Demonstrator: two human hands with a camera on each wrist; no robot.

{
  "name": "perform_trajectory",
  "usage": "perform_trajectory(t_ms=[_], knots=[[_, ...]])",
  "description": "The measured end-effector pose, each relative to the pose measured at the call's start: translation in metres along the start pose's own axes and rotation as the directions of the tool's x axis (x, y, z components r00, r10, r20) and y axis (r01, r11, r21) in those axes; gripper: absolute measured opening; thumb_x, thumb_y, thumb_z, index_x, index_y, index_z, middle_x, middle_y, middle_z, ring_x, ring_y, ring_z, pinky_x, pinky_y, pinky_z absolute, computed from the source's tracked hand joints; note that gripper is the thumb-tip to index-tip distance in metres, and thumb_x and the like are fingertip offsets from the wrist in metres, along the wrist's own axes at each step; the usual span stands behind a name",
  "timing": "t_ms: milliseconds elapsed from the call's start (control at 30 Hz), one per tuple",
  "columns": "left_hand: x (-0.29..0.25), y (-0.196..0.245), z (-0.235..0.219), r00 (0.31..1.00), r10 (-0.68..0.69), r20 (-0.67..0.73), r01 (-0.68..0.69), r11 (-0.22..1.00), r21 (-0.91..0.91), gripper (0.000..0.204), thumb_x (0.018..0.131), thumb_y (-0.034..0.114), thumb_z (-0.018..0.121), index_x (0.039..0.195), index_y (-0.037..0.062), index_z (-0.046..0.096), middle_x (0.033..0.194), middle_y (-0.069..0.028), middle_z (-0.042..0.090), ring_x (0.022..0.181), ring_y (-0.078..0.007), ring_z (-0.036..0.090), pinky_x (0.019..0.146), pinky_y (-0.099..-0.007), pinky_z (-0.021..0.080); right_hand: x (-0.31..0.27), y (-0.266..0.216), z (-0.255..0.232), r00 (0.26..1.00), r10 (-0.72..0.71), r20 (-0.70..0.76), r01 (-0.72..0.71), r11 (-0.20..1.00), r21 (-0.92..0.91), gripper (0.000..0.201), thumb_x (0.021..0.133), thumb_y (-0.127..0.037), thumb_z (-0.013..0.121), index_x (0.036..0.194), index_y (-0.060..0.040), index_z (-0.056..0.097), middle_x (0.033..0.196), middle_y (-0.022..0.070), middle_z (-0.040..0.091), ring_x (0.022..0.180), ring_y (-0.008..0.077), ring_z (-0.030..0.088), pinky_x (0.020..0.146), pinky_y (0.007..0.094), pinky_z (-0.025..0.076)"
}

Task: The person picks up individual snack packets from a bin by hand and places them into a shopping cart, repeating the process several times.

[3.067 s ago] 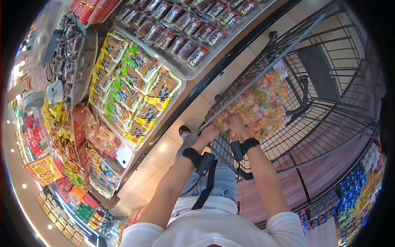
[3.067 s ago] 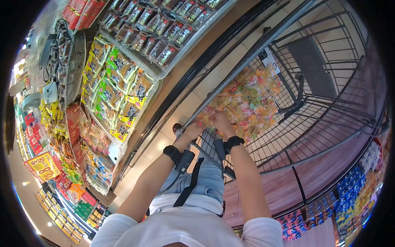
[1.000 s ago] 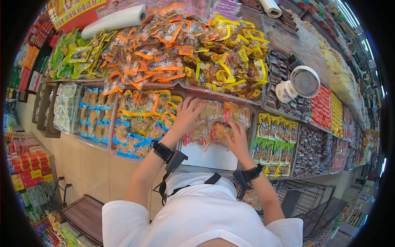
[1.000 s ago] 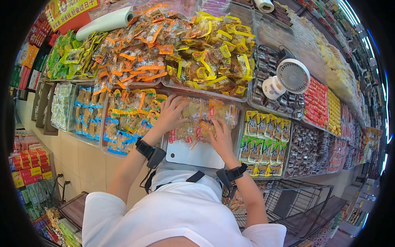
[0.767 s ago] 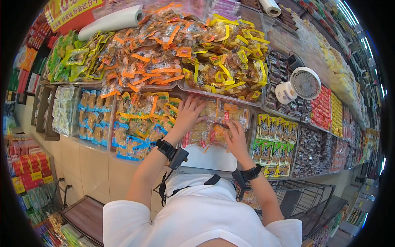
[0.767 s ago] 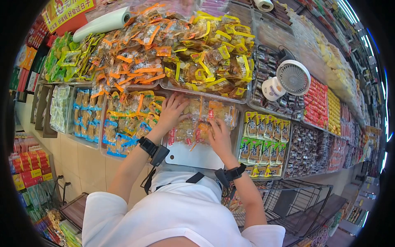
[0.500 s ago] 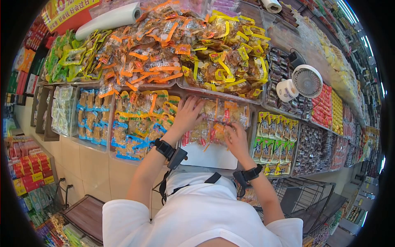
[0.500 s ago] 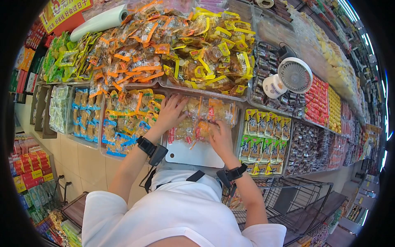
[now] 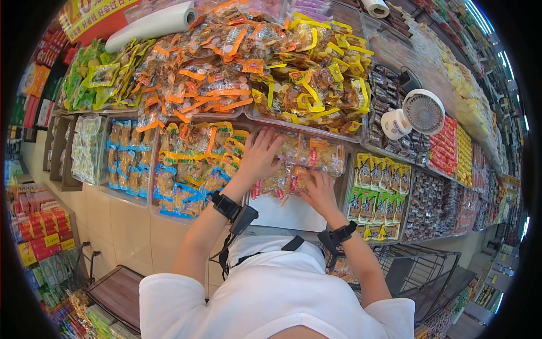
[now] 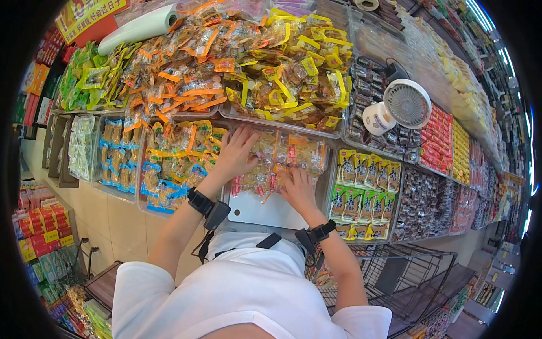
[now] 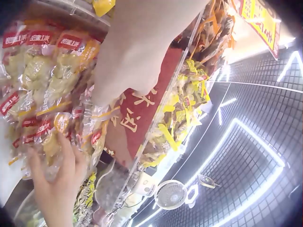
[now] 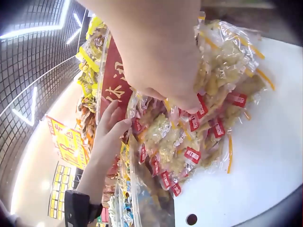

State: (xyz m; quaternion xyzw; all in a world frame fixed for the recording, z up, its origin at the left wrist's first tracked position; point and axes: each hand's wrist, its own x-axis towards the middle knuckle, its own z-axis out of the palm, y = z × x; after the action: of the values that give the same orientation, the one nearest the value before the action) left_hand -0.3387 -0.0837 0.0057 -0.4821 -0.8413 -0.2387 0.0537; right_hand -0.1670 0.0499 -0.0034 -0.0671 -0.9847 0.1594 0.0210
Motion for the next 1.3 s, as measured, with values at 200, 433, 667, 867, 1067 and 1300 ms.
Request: perform_trajectory(t_ms=[200, 433, 667, 867, 1067, 1300], knots=[[-0.023, 0.012, -0.003, 0.991, 0.135, -0.012, -0.135, 0.978, -0.157, 0.051, 0.059, 0.014, 0.058, 0.108, 0.0108, 0.044, 0.110, -0.0108, 0.042, 0.107, -0.0260, 0.036, 0.088, -0.0413, 0.025, -0.006, 0.009, 0.006, 1.000, -0.002, -0.018, 0.002, 0.999, 0.050, 0.042, 0.059, -0.015, 0.064, 0.098, -0.0099, 0.049, 0.103, 0.0102, 0.040, 0.100, 0.0277, 0.037, 0.082, 0.0383, 0.032], [-0.059, 0.027, 0.009, 0.855, 0.278, 0.437, -0.333, 0.941, 0.055, 0.059, 0.059, 0.019, 0.060, 0.115, 0.0199, 0.038, 0.116, -0.0072, 0.037, 0.113, -0.0249, 0.029, 0.089, -0.0404, 0.027, -0.006, 0.004, 0.002, 0.998, -0.034, 0.055, 0.035, 0.999, -0.015, 0.063, 0.056, -0.024, 0.068, 0.111, -0.0122, 0.040, 0.115, 0.0143, 0.033, 0.106, 0.0297, 0.032, 0.084, 0.0421, 0.030], [-0.070, 0.018, 0.042, 0.903, 0.279, 0.327, -0.363, 0.903, 0.230, 0.054, 0.068, 0.021, 0.054, 0.117, 0.0298, 0.034, 0.121, -0.0073, 0.032, 0.114, -0.0270, 0.026, 0.088, -0.0472, 0.025, -0.010, 0.017, 0.022, 0.991, -0.132, 0.037, 0.137, 0.955, -0.264, 0.061, 0.061, -0.015, 0.061, 0.117, -0.0178, 0.036, 0.118, 0.0129, 0.031, 0.108, 0.0291, 0.032, 0.087, 0.0417, 0.030], [-0.066, 0.025, 0.038, 0.890, 0.237, 0.390, -0.347, 0.907, 0.239, 0.056, 0.066, 0.025, 0.057, 0.117, 0.0257, 0.034, 0.121, -0.0093, 0.031, 0.115, -0.0284, 0.024, 0.087, -0.0491, 0.025, -0.009, 0.024, 0.015, 0.991, -0.125, 0.052, 0.134, 0.959, -0.250, 0.052, 0.064, -0.007, 0.053, 0.114, -0.0190, 0.040, 0.114, 0.0120, 0.034, 0.105, 0.0289, 0.034, 0.087, 0.0409, 0.031], [-0.066, 0.043, 0.043, 0.888, 0.074, 0.453, -0.133, 0.986, 0.098, 0.061, 0.060, 0.032, 0.063, 0.115, 0.0223, 0.038, 0.121, -0.0102, 0.030, 0.113, -0.0300, 0.024, 0.086, -0.0528, 0.023, -0.008, 0.019, 0.010, 0.992, -0.112, 0.062, 0.121, 0.979, -0.166, 0.058, 0.060, -0.018, 0.063, 0.113, -0.0191, 0.040, 0.114, 0.0112, 0.034, 0.105, 0.0286, 0.034, 0.087, 0.0418, 0.030], [-0.064, 0.028, 0.050, 0.939, 0.185, 0.290, -0.242, 0.955, 0.173, 0.054, 0.058, 0.026, 0.064, 0.107, 0.0202, 0.043, 0.114, -0.0094, 0.035, 0.109, -0.0282, 0.029, 0.080, -0.0480, 0.028, -0.013, 0.029, 0.011, 0.991, -0.126, 0.052, 0.134, 0.969, -0.209, 0.067, 0.055, -0.022, 0.068, 0.115, -0.0237, 0.039, 0.112, 0.0105, 0.035, 0.102, 0.0280, 0.035, 0.085, 0.0400, 0.030]])
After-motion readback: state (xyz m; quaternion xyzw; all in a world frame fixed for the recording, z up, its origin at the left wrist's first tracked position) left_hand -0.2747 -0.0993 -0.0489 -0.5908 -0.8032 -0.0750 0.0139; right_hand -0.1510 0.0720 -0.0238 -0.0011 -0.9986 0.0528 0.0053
